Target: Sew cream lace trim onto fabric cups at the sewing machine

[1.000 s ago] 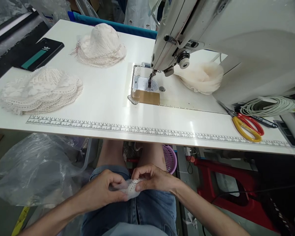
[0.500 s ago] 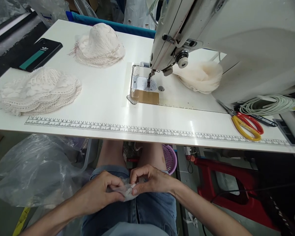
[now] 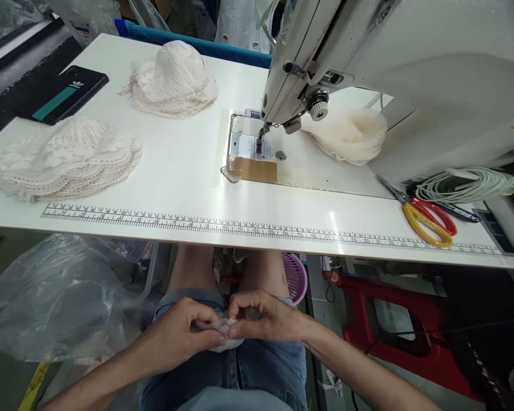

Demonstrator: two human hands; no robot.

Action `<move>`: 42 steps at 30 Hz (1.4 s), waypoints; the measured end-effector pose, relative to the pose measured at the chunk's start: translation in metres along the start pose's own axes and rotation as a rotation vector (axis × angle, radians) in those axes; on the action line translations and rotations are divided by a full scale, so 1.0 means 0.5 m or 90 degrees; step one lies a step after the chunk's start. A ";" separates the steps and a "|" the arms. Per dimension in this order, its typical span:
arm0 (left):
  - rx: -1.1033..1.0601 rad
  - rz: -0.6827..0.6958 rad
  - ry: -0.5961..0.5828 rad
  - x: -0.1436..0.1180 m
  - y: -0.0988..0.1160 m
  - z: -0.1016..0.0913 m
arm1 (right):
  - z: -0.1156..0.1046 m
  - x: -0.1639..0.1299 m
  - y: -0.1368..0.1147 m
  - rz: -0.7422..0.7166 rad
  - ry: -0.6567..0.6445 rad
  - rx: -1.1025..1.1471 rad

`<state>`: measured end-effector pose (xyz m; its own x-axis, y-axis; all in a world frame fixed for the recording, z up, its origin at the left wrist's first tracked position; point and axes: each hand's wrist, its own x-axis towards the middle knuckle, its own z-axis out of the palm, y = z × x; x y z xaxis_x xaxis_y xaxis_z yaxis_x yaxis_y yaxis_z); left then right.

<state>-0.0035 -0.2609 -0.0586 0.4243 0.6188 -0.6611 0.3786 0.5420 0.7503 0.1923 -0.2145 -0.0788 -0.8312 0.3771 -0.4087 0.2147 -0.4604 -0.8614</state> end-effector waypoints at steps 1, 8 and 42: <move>-0.012 -0.004 -0.009 -0.001 0.001 -0.001 | -0.001 -0.002 -0.002 0.000 -0.002 -0.011; -0.045 -0.002 -0.034 -0.005 -0.005 -0.007 | -0.007 -0.002 -0.007 -0.037 -0.026 -0.011; -0.055 -0.050 -0.069 -0.015 -0.015 -0.029 | -0.025 0.004 0.026 0.016 0.046 0.198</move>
<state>-0.0216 -0.2614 -0.0593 0.4845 0.5101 -0.7107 0.3436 0.6362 0.6908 0.1999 -0.2098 -0.0943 -0.7870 0.4131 -0.4582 0.0579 -0.6900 -0.7215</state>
